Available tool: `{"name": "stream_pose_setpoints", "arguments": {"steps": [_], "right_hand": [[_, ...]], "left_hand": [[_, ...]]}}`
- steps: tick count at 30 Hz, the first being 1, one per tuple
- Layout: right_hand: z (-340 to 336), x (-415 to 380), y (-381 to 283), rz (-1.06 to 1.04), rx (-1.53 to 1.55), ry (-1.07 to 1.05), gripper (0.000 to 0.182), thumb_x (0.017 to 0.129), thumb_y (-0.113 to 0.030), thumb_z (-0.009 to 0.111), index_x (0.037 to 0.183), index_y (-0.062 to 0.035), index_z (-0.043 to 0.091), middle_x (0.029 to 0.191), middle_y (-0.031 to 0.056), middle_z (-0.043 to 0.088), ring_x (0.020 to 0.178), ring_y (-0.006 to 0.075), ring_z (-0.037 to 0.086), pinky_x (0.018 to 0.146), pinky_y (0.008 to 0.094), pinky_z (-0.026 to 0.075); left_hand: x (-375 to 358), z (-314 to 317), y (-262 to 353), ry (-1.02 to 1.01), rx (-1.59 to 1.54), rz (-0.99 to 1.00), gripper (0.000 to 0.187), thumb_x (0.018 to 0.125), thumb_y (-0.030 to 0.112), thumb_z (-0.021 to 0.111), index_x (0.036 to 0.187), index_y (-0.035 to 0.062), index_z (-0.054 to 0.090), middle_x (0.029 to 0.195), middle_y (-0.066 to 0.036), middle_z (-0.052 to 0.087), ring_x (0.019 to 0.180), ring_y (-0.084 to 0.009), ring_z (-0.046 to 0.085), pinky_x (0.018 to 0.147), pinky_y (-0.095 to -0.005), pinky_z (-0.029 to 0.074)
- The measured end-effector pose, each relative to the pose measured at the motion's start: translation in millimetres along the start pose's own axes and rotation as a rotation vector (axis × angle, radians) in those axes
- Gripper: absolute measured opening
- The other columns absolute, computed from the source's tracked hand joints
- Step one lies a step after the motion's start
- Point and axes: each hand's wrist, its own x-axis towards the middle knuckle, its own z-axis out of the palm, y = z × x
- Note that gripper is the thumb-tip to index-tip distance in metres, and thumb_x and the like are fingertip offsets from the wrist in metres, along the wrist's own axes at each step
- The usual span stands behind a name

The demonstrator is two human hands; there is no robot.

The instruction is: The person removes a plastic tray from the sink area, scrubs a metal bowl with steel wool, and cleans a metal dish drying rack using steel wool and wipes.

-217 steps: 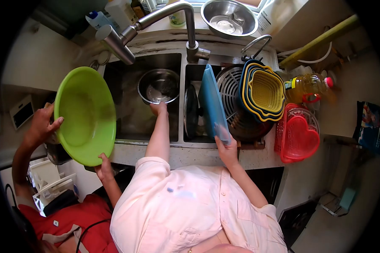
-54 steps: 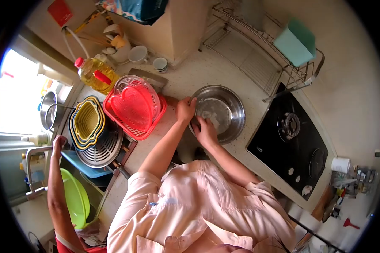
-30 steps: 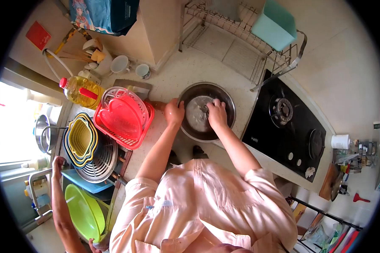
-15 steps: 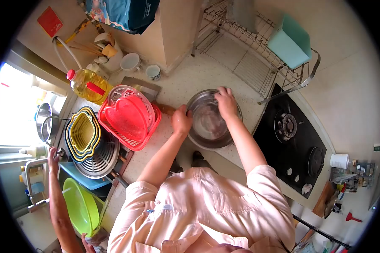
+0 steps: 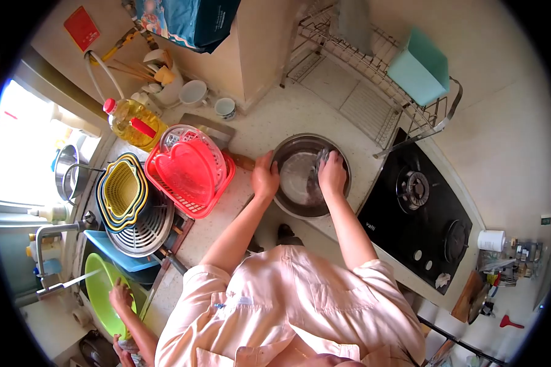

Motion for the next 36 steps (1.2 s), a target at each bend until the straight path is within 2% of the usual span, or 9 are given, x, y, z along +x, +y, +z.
{"name": "stream_pose_setpoints", "arguments": {"steps": [4,12,14,20,22,28,32,34,36], "right_hand": [[47,18,-29,-0.154,0.284,0.272,0.028,0.083,-0.017,0.058,0.106,-0.0051,0.045,0.097,0.0202,0.054,0.081,0.0394,0.058,0.063,0.0465,0.048],[13,-53,-1,-0.636,0.122,-0.539,0.022,0.075,-0.008,0.057,0.096,-0.0116,0.065,0.102,0.0125,0.054,0.097,0.0349,0.05,0.083,0.0398,0.046],[-12,-50,12,-0.548,-0.045,-0.597,0.021,0.076,-0.008,0.055,0.09,-0.015,0.069,0.102,0.0112,0.053,0.102,0.0331,0.048,0.085,0.0382,0.046],[6,6,3,-0.66,0.03,-0.173,0.011,0.078,-0.013,0.055,0.074,-0.0043,0.061,0.093,0.0124,0.052,0.095,0.0322,0.051,0.078,0.0388,0.048],[-4,29,1,-0.804,-0.202,0.011,0.01,0.075,-0.014,0.056,0.072,-0.0067,0.062,0.089,0.0087,0.053,0.089,0.0279,0.052,0.073,0.0363,0.048],[-26,-22,34,-0.401,-0.516,-0.084,0.013,0.076,-0.01,0.055,0.077,-0.007,0.067,0.09,0.0066,0.053,0.09,0.0256,0.052,0.068,0.0315,0.051],[-23,-81,5,-0.221,-0.467,-0.322,0.018,0.079,-0.011,0.052,0.09,-0.0027,0.063,0.102,0.0193,0.057,0.092,0.0345,0.057,0.07,0.0389,0.052],[-27,-81,-28,-0.169,-0.126,-0.563,0.02,0.078,-0.012,0.053,0.092,-0.0007,0.062,0.097,0.0255,0.059,0.085,0.0374,0.06,0.072,0.0424,0.05],[-5,-75,-36,-0.235,-0.011,-0.471,0.019,0.077,-0.012,0.053,0.089,0.0001,0.06,0.089,0.0261,0.06,0.08,0.038,0.061,0.074,0.044,0.049]], "left_hand": [[4,-3,2,-0.059,-0.01,-0.03,0.028,0.088,0.021,0.049,0.11,0.0066,0.059,0.099,-0.017,0.061,0.092,-0.0352,0.058,0.078,-0.0397,0.046],[1,11,-8,-0.033,-0.102,-0.167,0.028,0.084,0.018,0.055,0.107,0.0035,0.06,0.097,-0.019,0.062,0.091,-0.0352,0.059,0.078,-0.0389,0.047],[2,1,4,-0.082,-0.186,-0.231,0.028,0.082,0.016,0.056,0.106,0.0021,0.06,0.097,-0.019,0.062,0.092,-0.0351,0.059,0.079,-0.0382,0.047],[2,13,-12,-0.05,-0.131,-0.186,0.029,0.079,0.014,0.058,0.105,0.0011,0.06,0.097,-0.019,0.062,0.093,-0.0353,0.059,0.081,-0.0378,0.046],[1,10,-8,-0.069,-0.116,-0.188,0.028,0.079,0.013,0.058,0.105,0.0011,0.06,0.097,-0.019,0.062,0.093,-0.0353,0.059,0.081,-0.0378,0.046],[1,5,-1,-0.051,-0.14,-0.151,0.027,0.079,0.011,0.056,0.105,0.0014,0.06,0.098,-0.018,0.062,0.094,-0.0348,0.058,0.081,-0.0374,0.046],[2,-3,10,-0.101,-0.191,-0.233,0.028,0.079,0.01,0.056,0.106,0.0013,0.06,0.101,-0.018,0.062,0.095,-0.0343,0.058,0.082,-0.0371,0.045],[-1,4,3,-0.048,-0.163,-0.242,0.028,0.079,0.011,0.056,0.106,0.0014,0.06,0.102,-0.018,0.061,0.096,-0.0341,0.058,0.083,-0.0373,0.045],[-3,9,-1,-0.022,-0.143,-0.234,0.029,0.079,0.011,0.057,0.107,0.0017,0.059,0.103,-0.018,0.061,0.097,-0.0338,0.058,0.083,-0.0374,0.045]]}}
